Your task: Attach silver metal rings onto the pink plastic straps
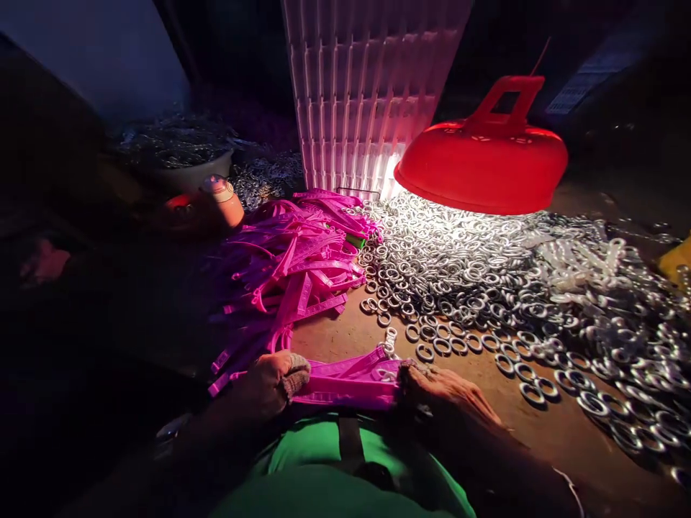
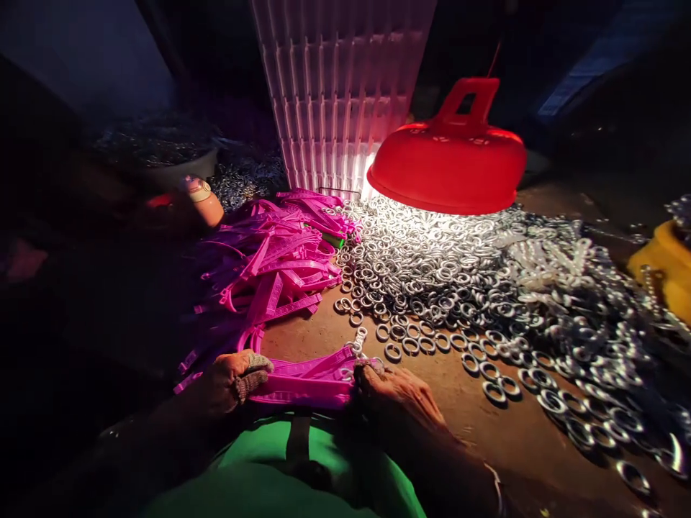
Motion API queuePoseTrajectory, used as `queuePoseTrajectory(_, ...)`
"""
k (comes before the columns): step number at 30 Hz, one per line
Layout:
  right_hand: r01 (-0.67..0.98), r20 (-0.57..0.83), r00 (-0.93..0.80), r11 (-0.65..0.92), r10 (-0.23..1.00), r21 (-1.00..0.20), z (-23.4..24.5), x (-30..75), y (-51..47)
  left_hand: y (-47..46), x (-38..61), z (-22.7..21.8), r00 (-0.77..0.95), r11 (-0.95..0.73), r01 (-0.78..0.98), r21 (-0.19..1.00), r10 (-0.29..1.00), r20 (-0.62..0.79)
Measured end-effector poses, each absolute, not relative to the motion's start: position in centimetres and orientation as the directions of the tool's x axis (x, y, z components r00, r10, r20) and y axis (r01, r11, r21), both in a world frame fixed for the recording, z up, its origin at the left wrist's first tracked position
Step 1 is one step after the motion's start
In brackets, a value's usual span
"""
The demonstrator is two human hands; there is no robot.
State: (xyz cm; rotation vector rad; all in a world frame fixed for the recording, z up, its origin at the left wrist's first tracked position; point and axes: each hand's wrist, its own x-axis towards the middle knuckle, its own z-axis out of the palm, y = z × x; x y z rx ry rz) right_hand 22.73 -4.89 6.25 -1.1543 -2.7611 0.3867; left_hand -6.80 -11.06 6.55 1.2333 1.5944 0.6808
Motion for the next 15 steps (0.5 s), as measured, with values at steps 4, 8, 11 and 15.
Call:
queuePoseTrajectory(4, 0.625, 0.07, -0.751, 0.742, 0.656, -0.242, 7.0, 23.2, -3.7, -10.3, -9.3, 5.2, -0.243, 0.283, 0.452, 0.846, 0.952, -0.188)
queuePoseTrajectory(8, 0.552, 0.232, -0.74, 0.767, 0.631, -0.326, 7.0, 20.7, -1.7, -9.7, -12.8, 4.6, -0.409, 0.174, 0.657, 0.733, 0.899, 0.153)
queuePoseTrajectory(11, 0.501, 0.376, -0.731, 0.822, 0.569, -0.271, 6.4, 16.8, 0.4, -10.7, -14.6, 3.6, -0.391, 0.175, 0.783, 0.597, 0.885, 0.253)
queuePoseTrajectory(15, 0.329, 0.398, -0.852, 0.939, 0.342, -0.102, 5.3, 11.4, 3.2, -12.3, -15.6, 1.4, -0.282, 0.177, 0.918, 0.354, 0.92, 0.273)
